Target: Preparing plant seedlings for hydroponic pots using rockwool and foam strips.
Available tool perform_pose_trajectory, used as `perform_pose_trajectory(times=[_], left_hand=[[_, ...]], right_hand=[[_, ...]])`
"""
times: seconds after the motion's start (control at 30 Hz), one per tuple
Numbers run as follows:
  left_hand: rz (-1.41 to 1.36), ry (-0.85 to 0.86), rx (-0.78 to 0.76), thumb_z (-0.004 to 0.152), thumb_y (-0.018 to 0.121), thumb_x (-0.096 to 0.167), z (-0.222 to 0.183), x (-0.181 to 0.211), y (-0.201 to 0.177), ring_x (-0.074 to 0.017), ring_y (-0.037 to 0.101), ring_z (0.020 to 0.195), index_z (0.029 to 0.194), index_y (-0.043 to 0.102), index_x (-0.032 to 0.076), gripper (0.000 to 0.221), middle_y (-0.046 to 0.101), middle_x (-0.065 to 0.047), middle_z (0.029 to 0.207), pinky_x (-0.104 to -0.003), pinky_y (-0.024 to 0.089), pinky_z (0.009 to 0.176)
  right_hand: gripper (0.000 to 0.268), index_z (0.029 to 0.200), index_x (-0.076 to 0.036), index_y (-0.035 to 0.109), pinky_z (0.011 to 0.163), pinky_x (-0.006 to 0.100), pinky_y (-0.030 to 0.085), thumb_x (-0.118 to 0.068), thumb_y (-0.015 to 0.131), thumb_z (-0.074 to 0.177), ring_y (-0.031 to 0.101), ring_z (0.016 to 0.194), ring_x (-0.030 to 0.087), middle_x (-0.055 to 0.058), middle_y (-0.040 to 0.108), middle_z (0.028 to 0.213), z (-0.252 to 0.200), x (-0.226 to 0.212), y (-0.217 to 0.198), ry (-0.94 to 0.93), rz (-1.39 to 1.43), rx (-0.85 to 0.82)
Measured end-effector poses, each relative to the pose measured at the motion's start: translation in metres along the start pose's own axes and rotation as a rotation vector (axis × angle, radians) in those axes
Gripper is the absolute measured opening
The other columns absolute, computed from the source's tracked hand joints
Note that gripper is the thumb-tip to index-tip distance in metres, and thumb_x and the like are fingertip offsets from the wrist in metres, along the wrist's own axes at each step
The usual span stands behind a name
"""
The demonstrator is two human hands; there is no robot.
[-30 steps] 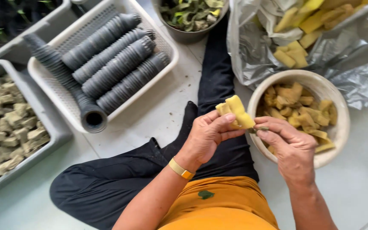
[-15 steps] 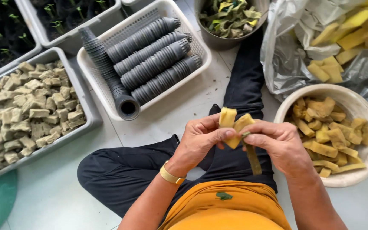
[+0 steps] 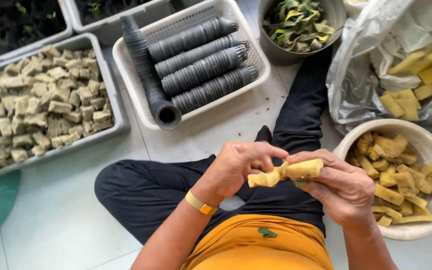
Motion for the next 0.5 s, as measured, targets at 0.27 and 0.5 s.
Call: perform_pose_trajectory(times=[0.27,0.5], left_hand=[[0.389,-0.022,0.173,0.088,0.076,-0.002,-0.014,0.005,-0.004,-0.0155,0.07,0.102,0.128,0.07,-0.003,0.041,0.072,-0.016,0.116,-0.027,0.058,0.092],[0.961,0.354,0.386,0.088,0.079,0.003,-0.023,-0.003,-0.006,-0.008,0.068,0.096,0.116,0.074,0.0,0.029,0.069,-0.001,0.106,-0.023,0.058,0.085]], right_hand=[[0.023,0.102,0.006,0.072,0.087,0.027,0.059,0.013,0.068,0.08,0.071,0.106,0.022,0.019,0.069,0.128,0.001,-0.001,0.022,-0.064,-0.059,0.008],[0.02,0.105,0.006,0.073,0.084,0.026,0.061,0.012,0.063,0.089,0.074,0.096,0.019,0.016,0.075,0.108,0.004,-0.003,0.029,0.073,-0.006,0.16]])
Point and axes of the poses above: each hand's wrist, its own z-axis towards the middle knuckle, its own y-axis out of the palm, x = y × z, the point moved 1 cm from there along z, towards the middle knuckle
